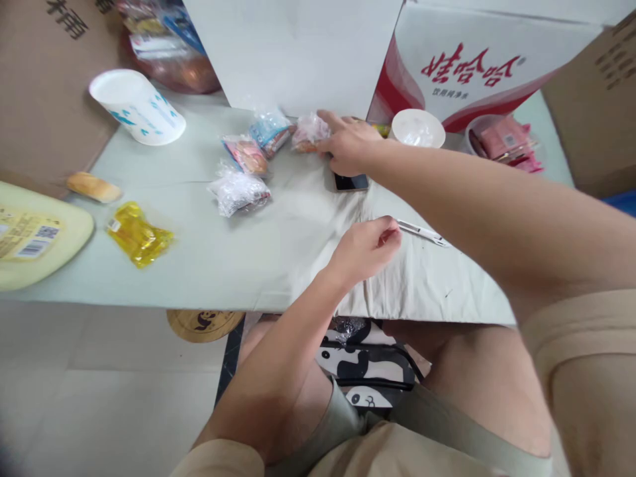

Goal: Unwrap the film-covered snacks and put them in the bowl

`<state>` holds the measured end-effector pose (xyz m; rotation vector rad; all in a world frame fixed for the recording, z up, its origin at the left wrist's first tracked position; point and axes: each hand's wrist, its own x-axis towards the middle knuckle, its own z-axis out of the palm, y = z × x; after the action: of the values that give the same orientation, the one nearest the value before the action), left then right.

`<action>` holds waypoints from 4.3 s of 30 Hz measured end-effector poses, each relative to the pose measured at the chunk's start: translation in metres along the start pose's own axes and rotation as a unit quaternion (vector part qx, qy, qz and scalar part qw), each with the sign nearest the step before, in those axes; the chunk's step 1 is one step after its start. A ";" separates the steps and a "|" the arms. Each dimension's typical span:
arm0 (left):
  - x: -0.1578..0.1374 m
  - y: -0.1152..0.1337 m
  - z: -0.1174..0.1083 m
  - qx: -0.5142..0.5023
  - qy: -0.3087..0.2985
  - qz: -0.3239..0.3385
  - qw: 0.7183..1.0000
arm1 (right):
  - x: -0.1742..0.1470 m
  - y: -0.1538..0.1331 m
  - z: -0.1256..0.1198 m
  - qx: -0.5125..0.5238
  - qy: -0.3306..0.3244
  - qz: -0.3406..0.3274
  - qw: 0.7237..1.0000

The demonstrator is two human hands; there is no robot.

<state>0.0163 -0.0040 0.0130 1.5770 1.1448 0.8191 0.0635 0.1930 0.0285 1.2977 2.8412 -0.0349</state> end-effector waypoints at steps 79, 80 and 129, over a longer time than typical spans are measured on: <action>0.012 -0.051 0.014 -0.127 0.138 0.000 0.982 | -0.269 -0.018 0.043 0.623 0.158 0.196 0.740; 0.012 -0.051 0.014 -0.126 0.137 0.000 0.983 | -0.269 -0.018 0.043 0.614 0.155 0.195 0.749; 0.009 -0.033 -0.005 -0.187 0.271 -0.067 0.942 | -0.265 -0.002 0.054 0.417 0.277 0.217 0.838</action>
<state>0.0060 0.0088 -0.0172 0.9678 1.3613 1.3396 0.2361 -0.0104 -0.0187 2.4270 2.9452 -1.1926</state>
